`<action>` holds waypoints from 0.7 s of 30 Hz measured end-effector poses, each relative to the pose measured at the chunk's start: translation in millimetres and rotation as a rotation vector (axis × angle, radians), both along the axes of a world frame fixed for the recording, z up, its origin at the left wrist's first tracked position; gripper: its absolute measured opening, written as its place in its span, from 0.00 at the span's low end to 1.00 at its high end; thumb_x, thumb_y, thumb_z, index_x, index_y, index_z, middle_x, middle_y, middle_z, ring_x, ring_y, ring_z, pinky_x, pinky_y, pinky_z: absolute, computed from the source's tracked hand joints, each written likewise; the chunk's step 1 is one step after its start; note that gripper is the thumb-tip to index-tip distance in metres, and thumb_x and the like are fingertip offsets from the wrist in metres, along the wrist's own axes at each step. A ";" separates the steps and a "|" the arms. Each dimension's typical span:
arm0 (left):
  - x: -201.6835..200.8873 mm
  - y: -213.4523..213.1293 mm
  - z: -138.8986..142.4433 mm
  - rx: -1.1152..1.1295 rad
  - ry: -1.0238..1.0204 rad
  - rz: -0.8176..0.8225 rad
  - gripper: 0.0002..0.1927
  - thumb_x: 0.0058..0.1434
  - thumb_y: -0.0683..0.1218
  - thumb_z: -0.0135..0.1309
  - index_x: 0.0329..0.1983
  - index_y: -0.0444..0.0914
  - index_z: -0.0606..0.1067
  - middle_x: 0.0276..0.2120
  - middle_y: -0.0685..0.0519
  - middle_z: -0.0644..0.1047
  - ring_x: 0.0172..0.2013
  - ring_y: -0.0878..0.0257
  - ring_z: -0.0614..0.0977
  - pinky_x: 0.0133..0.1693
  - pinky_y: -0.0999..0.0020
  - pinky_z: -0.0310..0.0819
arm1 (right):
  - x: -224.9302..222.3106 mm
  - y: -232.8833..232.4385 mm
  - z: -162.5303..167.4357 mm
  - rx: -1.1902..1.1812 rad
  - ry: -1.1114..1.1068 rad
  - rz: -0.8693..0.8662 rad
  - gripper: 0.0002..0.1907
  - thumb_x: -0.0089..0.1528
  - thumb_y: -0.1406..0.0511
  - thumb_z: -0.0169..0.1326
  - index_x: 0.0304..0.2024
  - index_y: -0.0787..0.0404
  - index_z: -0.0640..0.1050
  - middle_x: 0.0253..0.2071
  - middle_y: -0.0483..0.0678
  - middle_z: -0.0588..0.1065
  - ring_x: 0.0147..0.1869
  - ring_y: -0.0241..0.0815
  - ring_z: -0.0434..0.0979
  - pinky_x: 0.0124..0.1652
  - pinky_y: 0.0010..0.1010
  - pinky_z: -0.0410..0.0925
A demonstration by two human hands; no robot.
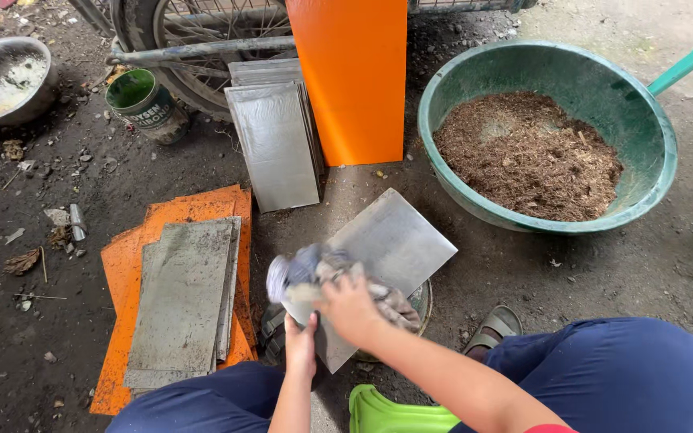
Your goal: The person sits on a low stool and wipes rectangular metal sheets with a cloth. They pick up each sheet, wipe both sides, and place it back in a stack. The person repeats this process for multiple sheets.
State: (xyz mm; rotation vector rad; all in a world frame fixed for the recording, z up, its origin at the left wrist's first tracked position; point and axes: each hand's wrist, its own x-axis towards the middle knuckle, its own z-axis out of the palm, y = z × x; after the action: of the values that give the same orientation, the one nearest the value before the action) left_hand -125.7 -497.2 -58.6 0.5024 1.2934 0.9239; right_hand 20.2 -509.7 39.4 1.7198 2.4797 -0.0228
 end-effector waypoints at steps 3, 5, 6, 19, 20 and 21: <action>4.9 4.3 2.7 0.083 -0.036 0.005 0.32 0.63 0.35 0.50 0.70 0.43 0.60 0.58 0.49 0.75 0.54 0.58 0.78 0.53 0.60 0.73 | -16.1 -10.5 -15.6 -0.042 -0.013 0.040 0.18 0.65 0.60 0.52 0.57 0.45 0.79 0.63 0.51 0.67 0.66 0.61 0.64 0.66 0.71 0.50; 4.4 4.6 3.5 0.050 -0.023 0.012 0.32 0.64 0.35 0.52 0.71 0.43 0.60 0.58 0.47 0.75 0.52 0.57 0.77 0.52 0.59 0.71 | -5.3 1.5 -24.9 -0.022 -0.059 0.015 0.20 0.62 0.59 0.53 0.58 0.46 0.78 0.63 0.51 0.66 0.65 0.62 0.63 0.62 0.70 0.52; 4.1 3.9 3.4 0.062 0.001 0.005 0.33 0.64 0.36 0.52 0.71 0.43 0.60 0.58 0.48 0.75 0.53 0.58 0.77 0.54 0.60 0.70 | 4.3 15.2 -29.5 -0.022 -0.132 0.006 0.22 0.60 0.59 0.54 0.58 0.46 0.77 0.63 0.52 0.65 0.65 0.62 0.62 0.59 0.71 0.52; -8.6 -4.5 -14.6 0.061 0.249 -0.144 0.31 0.62 0.39 0.57 0.68 0.41 0.64 0.55 0.49 0.79 0.53 0.59 0.79 0.55 0.64 0.69 | 283.2 93.6 27.0 0.067 -0.063 -0.986 0.23 0.61 0.60 0.51 0.60 0.45 0.78 0.64 0.53 0.64 0.64 0.68 0.63 0.55 0.69 0.59; -7.6 -8.1 -16.8 0.052 0.320 -0.170 0.30 0.62 0.40 0.58 0.67 0.40 0.65 0.54 0.48 0.79 0.52 0.58 0.79 0.54 0.64 0.70 | 278.0 88.0 31.7 0.070 0.023 -0.966 0.23 0.61 0.61 0.51 0.59 0.41 0.80 0.65 0.54 0.64 0.66 0.68 0.63 0.57 0.64 0.61; -5.5 -10.5 -18.5 0.042 0.343 -0.182 0.27 0.62 0.42 0.58 0.65 0.38 0.67 0.53 0.47 0.80 0.52 0.57 0.80 0.54 0.64 0.71 | 264.0 84.0 33.6 0.079 -0.099 -0.880 0.20 0.61 0.59 0.53 0.56 0.53 0.80 0.65 0.55 0.64 0.63 0.65 0.65 0.56 0.60 0.63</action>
State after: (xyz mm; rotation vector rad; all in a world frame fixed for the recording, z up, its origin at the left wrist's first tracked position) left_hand -131.2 -507.7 -77.1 0.8241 1.5085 0.7336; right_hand 284.2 -425.7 73.1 2.6031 1.4913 0.0772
